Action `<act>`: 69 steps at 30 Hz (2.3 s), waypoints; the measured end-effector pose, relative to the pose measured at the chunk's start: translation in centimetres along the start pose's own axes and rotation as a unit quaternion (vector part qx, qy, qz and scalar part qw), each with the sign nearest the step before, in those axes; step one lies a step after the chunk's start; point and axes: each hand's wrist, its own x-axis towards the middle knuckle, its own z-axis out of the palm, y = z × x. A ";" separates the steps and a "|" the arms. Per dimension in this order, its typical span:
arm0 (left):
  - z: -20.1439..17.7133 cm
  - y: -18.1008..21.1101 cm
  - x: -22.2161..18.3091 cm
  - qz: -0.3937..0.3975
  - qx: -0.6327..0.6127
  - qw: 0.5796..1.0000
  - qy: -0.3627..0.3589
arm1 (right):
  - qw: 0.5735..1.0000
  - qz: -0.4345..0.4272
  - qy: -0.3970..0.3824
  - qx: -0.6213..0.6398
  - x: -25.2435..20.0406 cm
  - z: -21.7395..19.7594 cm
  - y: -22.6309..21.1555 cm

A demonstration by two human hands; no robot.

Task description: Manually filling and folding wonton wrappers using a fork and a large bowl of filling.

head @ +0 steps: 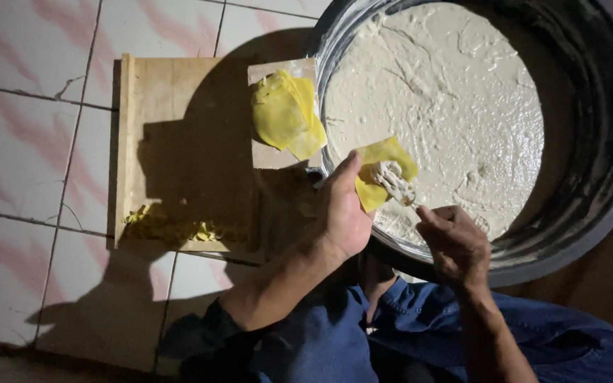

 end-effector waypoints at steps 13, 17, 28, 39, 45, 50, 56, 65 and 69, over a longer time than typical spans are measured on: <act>2.4 1.3 -2.0 0.067 0.077 0.993 -0.055 | 0.994 0.057 -0.024 0.090 0.7 -2.3 -3.5; 1.2 0.8 -1.4 0.015 0.064 0.997 -0.030 | 0.980 0.138 -0.064 0.130 0.7 -1.6 -1.1; -1.6 1.2 0.6 0.036 0.148 0.988 -0.029 | 0.965 0.229 -0.103 -0.073 -0.4 -5.8 -2.4; 0.6 2.9 -1.5 -0.049 0.239 0.965 -0.101 | 0.901 -0.188 -0.165 -0.354 5.2 -8.8 -9.1; -0.2 2.1 -1.3 0.000 0.280 0.942 -0.183 | 0.881 -0.165 -0.200 -0.396 7.0 -9.3 -8.0; -0.9 2.1 -0.5 -0.011 0.316 0.934 -0.167 | 0.922 -0.118 -0.200 -0.309 7.4 -9.3 -8.3; -0.6 3.2 -0.4 -0.025 0.231 0.955 -0.184 | 0.911 -0.034 -0.151 -0.382 5.0 -11.8 -5.2; 0.8 2.4 -1.8 0.064 0.233 0.952 -0.187 | 0.957 -0.048 -0.120 -0.261 4.1 -6.2 -7.1; 0.4 2.7 -0.5 0.082 0.197 0.961 -0.177 | 0.940 -0.028 -0.139 -0.309 2.5 -7.5 -5.1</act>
